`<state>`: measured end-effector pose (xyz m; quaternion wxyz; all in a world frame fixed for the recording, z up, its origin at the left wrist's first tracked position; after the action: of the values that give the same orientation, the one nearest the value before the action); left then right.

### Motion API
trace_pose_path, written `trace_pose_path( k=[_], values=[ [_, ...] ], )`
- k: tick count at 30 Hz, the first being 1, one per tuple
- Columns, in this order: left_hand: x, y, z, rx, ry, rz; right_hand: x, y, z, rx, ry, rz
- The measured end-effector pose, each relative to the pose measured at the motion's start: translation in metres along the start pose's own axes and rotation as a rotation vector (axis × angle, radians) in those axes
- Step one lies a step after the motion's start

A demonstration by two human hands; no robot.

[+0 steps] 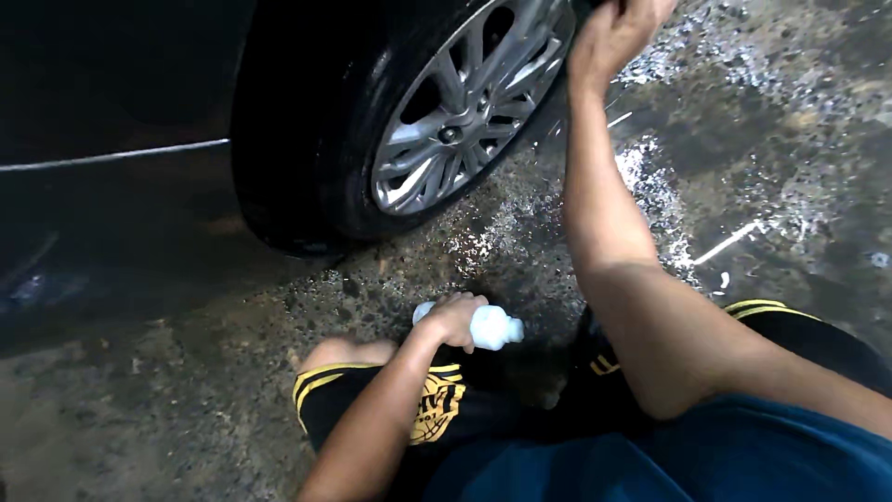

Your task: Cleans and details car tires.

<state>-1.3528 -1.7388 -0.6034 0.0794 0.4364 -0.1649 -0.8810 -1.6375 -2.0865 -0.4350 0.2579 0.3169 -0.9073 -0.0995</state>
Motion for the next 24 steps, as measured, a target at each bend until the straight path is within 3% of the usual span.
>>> trace_pose_path(
  k=[1,3,6,8,10,13,15,17,19,21,24],
  values=[
    [-0.001,0.001,0.002,-0.003,-0.002,0.008,-0.006,-0.015,0.051,-0.113,-0.207,-0.105],
    [-0.001,0.000,0.005,0.005,-0.009,0.010,-0.067,-0.046,0.133,-0.182,-0.591,-0.352],
    [0.001,-0.003,0.016,0.065,0.014,-0.036,-0.224,-0.077,0.169,-0.022,-1.113,-0.686],
    [0.002,-0.006,0.039,0.102,0.056,-0.075,-0.324,-0.082,0.148,0.102,-1.397,-0.857],
    [-0.006,-0.010,0.071,0.096,0.129,-0.120,-0.396,-0.071,0.084,0.194,-1.659,-1.037],
    [-0.044,-0.003,0.125,-0.095,0.208,-0.172,-0.439,-0.040,-0.043,0.421,-1.935,-1.282],
    [-0.080,0.025,0.171,-0.304,0.209,-0.071,-0.410,-0.013,-0.117,0.574,-1.923,-1.430],
    [-0.093,0.041,0.200,-0.306,0.159,0.000,-0.347,0.022,-0.177,0.744,-1.819,-1.502],
    [-0.082,0.035,0.217,-0.157,0.096,-0.044,-0.260,0.061,-0.210,0.931,-1.750,-1.377],
    [-0.080,0.039,0.240,-0.072,0.068,-0.057,-0.162,0.102,-0.208,1.031,-1.738,-1.087],
    [-0.104,0.067,0.280,-0.117,0.071,0.046,-0.037,0.199,-0.144,0.876,-1.632,-0.790]
  ],
)
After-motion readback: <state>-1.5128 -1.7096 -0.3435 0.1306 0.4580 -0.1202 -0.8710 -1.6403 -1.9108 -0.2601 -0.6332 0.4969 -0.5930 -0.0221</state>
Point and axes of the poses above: each hand's wrist, its own x-axis towards the middle knuckle, its own y-axis out of the back of the hand, z = x × y, the point moved 8 cm from there along x, towards the middle knuckle, and after that the axes turned 9 degrees about -y, right-handed, at the moved point
